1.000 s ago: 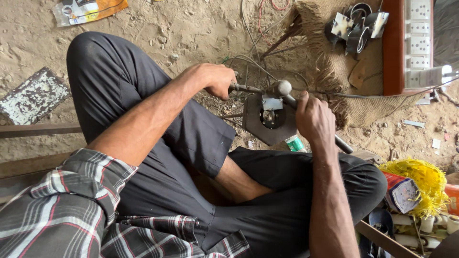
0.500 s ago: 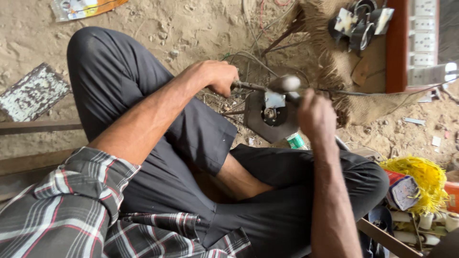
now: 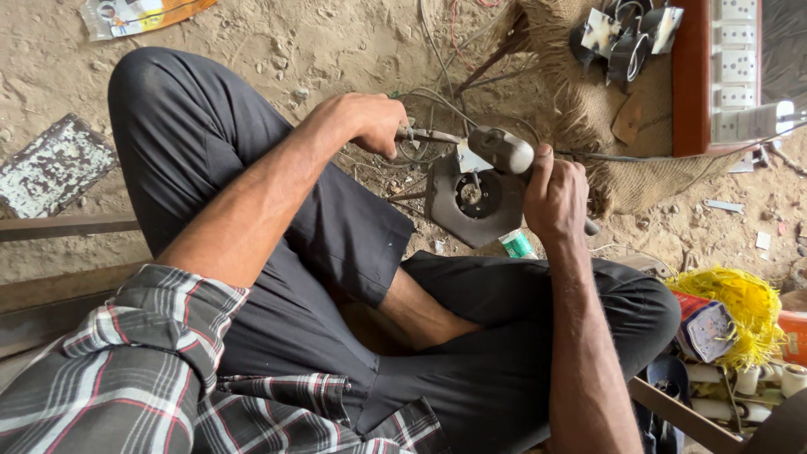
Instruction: The person sits cross-legged on the ground and repeatedly strikes a small metal piece with a hammer. The metal piece is held in place by pliers on a metal base. The person adjusts the piece occasionally and continues hammering.
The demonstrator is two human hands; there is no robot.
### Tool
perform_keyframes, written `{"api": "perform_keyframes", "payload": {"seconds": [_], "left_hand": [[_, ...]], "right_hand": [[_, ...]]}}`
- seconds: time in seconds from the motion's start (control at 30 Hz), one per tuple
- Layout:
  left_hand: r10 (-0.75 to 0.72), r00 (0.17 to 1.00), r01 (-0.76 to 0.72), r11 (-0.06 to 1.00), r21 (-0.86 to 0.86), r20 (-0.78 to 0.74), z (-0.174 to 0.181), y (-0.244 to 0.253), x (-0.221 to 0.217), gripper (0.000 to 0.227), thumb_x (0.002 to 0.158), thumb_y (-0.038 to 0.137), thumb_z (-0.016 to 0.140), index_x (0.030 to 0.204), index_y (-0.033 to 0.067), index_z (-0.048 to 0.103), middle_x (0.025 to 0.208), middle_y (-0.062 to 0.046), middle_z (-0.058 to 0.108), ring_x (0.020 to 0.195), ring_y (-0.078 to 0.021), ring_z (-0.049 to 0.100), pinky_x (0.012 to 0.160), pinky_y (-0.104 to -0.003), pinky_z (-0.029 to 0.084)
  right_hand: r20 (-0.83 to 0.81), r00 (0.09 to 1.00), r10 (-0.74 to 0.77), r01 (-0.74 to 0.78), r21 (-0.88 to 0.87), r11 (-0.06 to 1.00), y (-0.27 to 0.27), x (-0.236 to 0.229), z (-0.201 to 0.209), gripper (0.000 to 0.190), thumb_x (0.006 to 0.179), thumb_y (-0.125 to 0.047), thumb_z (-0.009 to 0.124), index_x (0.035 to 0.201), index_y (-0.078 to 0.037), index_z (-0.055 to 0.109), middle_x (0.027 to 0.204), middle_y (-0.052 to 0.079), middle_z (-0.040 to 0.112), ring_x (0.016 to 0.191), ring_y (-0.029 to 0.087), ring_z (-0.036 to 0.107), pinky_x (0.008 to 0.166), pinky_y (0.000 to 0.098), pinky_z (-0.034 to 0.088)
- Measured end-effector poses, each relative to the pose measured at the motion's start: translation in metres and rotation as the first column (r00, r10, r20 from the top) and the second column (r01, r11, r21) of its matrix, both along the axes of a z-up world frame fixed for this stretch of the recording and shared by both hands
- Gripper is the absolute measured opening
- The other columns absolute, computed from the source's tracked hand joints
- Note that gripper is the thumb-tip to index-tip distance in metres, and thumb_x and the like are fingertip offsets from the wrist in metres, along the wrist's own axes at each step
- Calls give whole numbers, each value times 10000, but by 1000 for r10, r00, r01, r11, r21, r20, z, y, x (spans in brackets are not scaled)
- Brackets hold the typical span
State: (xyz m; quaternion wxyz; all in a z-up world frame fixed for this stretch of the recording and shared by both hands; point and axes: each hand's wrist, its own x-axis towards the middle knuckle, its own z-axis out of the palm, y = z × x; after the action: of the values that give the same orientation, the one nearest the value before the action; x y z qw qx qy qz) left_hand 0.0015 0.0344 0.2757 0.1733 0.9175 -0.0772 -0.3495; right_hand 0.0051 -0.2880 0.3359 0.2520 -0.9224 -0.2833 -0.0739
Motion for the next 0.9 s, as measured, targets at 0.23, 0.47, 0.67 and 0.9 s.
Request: {"api": "perform_keyframes", "payload": {"seconds": [0.23, 0.47, 0.67, 0.9], "left_hand": [[22, 992, -19, 999, 28, -123, 2, -5, 0, 425, 879, 229, 791, 1261, 61, 711, 919, -116, 758, 715, -207, 657, 645, -421, 560], [59, 994, -55, 998, 39, -94, 13, 4, -1, 576, 868, 266, 807, 1383, 78, 631, 1028, -116, 767, 783, -219, 710, 725, -433, 603], [84, 995, -83, 996, 35, -47, 22, 8, -3, 628, 844, 199, 816, 1422, 80, 601, 1070, -129, 769, 834, -242, 731, 751, -434, 609], [107, 987, -101, 993, 53, -123, 23, 4, -2, 531, 878, 242, 801, 1372, 111, 655, 1040, -134, 786, 819, -247, 729, 730, -440, 610]], "right_hand": [[-114, 980, -162, 117, -330, 937, 2, -4, -18, 624, 1131, -373, 420, 671, -14, 642, 604, 178, 575, 501, 268, 522, 514, 454, 433], [-277, 932, -234, 185, -193, 964, -12, 8, -22, 621, 1136, -406, 372, 724, -45, 664, 577, 142, 556, 509, 283, 490, 519, 459, 439], [-384, 892, -239, 134, -280, 951, -15, 7, -24, 655, 1147, -433, 327, 754, -32, 665, 592, 82, 557, 506, 191, 467, 509, 434, 424], [-258, 917, -303, 158, -462, 873, -21, 9, -31, 724, 1162, -478, 352, 695, -15, 655, 624, 136, 580, 495, 197, 434, 489, 430, 415]]}}
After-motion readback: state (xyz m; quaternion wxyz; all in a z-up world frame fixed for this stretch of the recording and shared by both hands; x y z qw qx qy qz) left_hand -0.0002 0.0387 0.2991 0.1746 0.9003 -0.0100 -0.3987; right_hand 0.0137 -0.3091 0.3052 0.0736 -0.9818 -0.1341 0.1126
